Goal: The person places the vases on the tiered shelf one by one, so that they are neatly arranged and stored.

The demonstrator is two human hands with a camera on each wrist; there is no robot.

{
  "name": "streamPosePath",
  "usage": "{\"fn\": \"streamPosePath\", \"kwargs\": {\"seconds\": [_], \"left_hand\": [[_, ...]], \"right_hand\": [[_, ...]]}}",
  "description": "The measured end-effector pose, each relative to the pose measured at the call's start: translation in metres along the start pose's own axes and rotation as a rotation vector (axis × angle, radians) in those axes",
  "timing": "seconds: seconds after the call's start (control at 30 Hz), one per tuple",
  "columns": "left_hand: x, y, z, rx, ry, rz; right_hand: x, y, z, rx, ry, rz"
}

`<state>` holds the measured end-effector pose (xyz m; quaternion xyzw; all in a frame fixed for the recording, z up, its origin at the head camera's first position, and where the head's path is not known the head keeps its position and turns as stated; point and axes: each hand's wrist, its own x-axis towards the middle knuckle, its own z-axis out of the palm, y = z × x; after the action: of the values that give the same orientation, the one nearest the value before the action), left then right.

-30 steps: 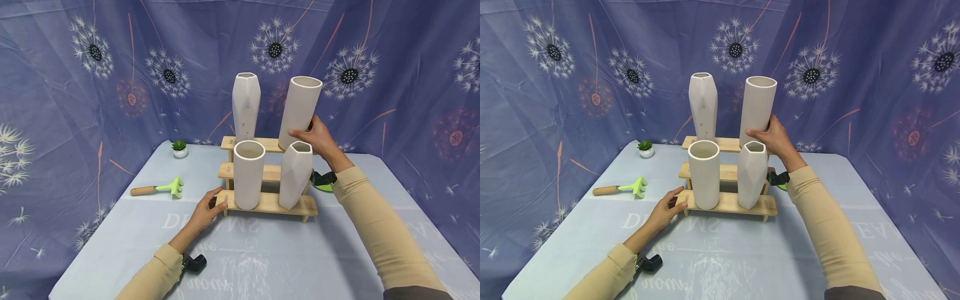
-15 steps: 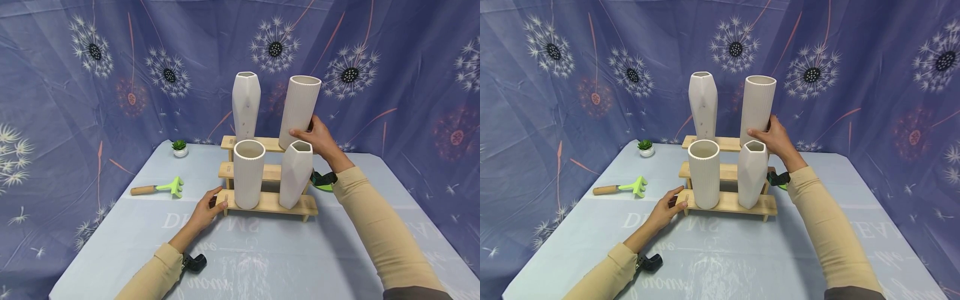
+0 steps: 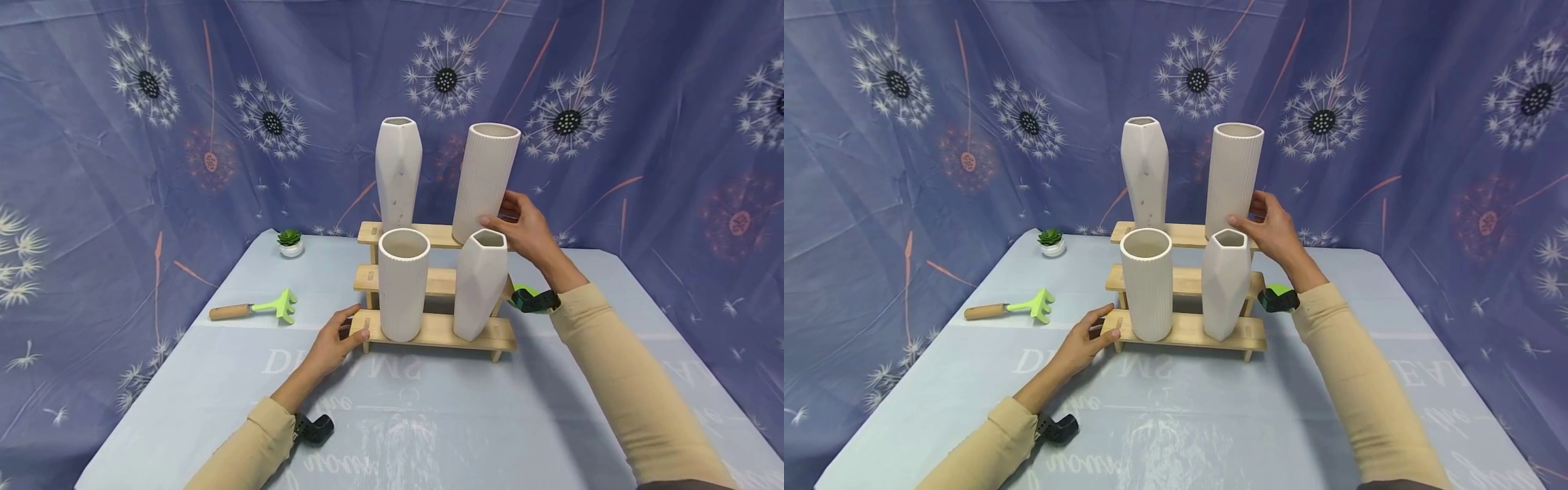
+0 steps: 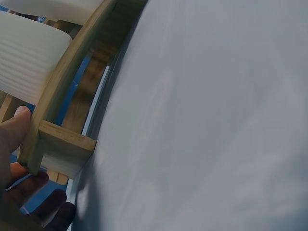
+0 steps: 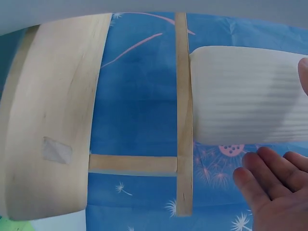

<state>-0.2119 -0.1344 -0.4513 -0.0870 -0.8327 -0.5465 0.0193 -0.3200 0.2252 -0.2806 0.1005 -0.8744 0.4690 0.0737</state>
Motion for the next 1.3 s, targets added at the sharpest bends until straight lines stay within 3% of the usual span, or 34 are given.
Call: {"fn": "streamPosePath", "kwargs": {"seconds": [0.23, 0.37, 0.77, 1.13, 1.3], "left_hand": [[-0.001, -0.001, -0.01, 0.013, 0.006, 0.041], [-0.004, 0.007, -0.016, 0.024, 0.031, 0.064], [-0.004, 0.016, -0.03, 0.168, 0.118, 0.164], [-0.004, 0.027, -0.034, 0.322, 0.211, 0.201], [-0.004, 0.033, -0.038, 0.377, 0.218, 0.2]], "right_hand": [[-0.01, 0.005, -0.005, -0.017, 0.037, 0.015], [-0.017, 0.011, -0.007, -0.022, 0.053, -0.02], [-0.042, 0.023, -0.007, -0.024, 0.13, -0.108], [-0.069, 0.04, -0.001, -0.1, 0.174, -0.063], [-0.083, 0.045, 0.0, -0.126, 0.168, -0.044]]}}
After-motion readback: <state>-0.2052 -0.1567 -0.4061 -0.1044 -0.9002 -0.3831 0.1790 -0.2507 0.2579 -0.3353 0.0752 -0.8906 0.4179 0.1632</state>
